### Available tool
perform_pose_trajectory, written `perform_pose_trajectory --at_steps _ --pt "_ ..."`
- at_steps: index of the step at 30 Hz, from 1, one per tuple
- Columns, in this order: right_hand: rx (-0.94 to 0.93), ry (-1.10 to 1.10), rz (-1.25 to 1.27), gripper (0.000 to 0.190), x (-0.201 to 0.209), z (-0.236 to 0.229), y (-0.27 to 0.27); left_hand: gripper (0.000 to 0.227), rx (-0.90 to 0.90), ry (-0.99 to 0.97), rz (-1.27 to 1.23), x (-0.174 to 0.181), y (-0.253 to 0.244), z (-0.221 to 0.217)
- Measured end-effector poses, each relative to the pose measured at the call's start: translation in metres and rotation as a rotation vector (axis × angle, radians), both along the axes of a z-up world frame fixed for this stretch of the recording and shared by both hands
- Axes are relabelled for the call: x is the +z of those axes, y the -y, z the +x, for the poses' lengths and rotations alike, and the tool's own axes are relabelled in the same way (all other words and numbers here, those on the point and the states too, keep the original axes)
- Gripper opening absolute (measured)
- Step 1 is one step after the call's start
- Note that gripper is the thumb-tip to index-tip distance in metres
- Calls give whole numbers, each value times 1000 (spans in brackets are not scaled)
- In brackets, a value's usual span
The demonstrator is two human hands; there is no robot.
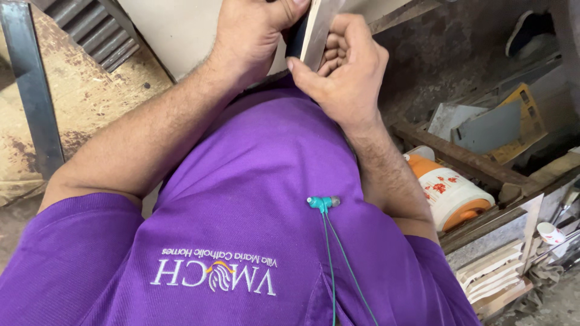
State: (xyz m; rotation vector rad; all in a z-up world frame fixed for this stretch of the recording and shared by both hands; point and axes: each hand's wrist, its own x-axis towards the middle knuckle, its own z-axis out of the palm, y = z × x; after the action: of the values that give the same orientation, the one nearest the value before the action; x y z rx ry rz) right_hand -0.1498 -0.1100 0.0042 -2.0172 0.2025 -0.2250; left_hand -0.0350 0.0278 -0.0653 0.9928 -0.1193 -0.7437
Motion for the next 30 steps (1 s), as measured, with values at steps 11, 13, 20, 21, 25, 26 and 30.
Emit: perform_pose_trajectory --at_steps 11,13,20,21,25,26,30 --pt "35 82 -129 52 -4 -11 -10 7 119 -58 -92 -14 6 14" --pt "43 76 -125 51 -4 -12 -10 7 116 -51 -93 -11 5 12" --pt "57 72 -151 50 -7 -13 -10 8 125 -15 -122 -7 4 8" --pt "73 87 -144 50 -7 -13 -10 8 129 -12 -128 -5 4 8" --pt "85 85 -91 48 -7 -12 -11 10 117 66 -82 4 1 2" --pt "77 71 -71 48 -7 -12 -12 13 129 120 -104 6 2 1" --pt "57 45 8 47 -5 -13 -15 34 49 404 -34 9 2 -7"
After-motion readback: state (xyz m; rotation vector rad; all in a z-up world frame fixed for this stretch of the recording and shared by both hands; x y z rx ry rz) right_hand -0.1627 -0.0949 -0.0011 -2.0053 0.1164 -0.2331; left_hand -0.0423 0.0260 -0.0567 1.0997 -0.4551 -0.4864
